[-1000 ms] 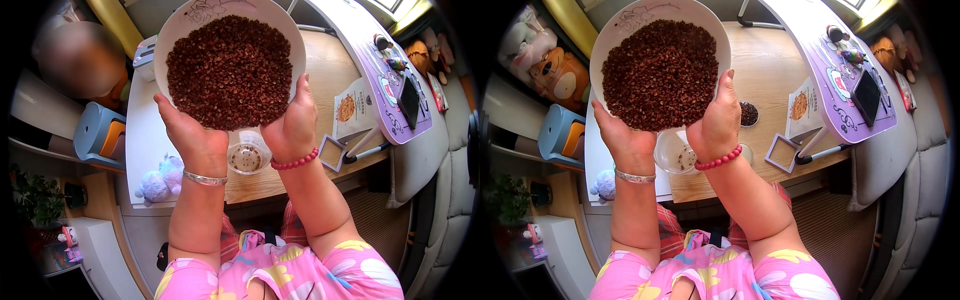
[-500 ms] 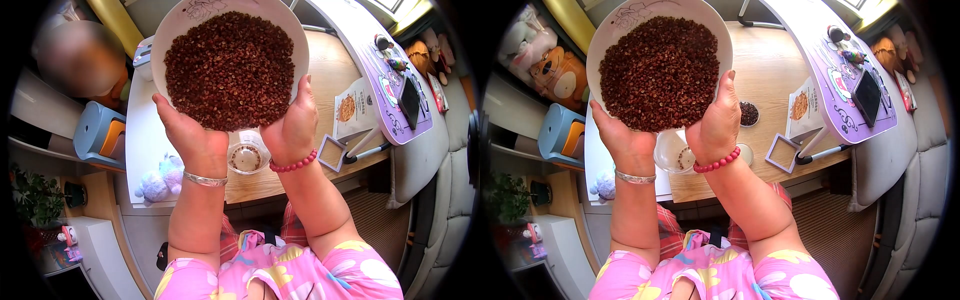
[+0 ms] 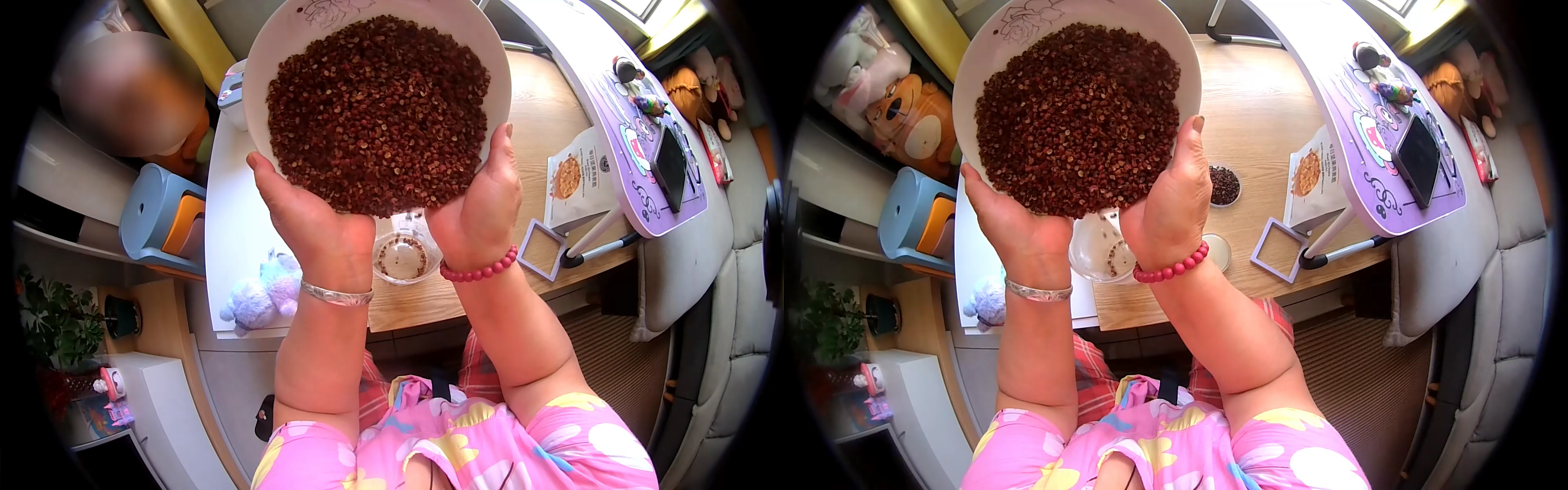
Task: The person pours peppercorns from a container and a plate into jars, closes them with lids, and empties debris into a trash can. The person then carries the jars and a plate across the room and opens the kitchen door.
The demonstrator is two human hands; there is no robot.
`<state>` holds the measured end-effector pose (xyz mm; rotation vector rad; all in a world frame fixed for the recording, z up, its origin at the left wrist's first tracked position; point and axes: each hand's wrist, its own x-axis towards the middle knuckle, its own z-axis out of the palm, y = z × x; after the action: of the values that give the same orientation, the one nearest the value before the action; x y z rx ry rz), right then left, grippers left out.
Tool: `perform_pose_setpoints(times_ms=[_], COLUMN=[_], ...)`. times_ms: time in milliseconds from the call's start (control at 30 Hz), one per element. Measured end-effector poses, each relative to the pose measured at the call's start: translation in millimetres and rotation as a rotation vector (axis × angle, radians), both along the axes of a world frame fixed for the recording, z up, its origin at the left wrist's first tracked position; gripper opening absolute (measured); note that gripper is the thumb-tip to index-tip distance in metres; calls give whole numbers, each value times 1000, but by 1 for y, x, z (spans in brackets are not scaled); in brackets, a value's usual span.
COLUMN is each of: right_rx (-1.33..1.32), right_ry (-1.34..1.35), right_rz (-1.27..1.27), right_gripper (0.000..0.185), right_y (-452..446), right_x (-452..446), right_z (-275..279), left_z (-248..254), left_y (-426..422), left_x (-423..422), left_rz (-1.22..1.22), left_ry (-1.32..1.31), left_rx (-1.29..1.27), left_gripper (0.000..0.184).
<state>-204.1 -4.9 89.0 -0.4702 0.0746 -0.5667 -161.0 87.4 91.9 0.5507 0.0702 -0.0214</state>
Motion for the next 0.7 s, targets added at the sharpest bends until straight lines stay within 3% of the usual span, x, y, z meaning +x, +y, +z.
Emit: perform_pose_setpoints(times_ms=[367,700], right_rx=[23,5], right_ry=[-18,22], right_rz=[1,-33], right_gripper=[45,44], right_y=[1,3], right_x=[0,-1], right_z=[-1,2], left_z=[2,0], left_y=[0,2], left_x=[-1,-2], left_rz=[0,-27], left_ry=[-12,-34], left_rx=[79,-18], left_gripper=[53,50])
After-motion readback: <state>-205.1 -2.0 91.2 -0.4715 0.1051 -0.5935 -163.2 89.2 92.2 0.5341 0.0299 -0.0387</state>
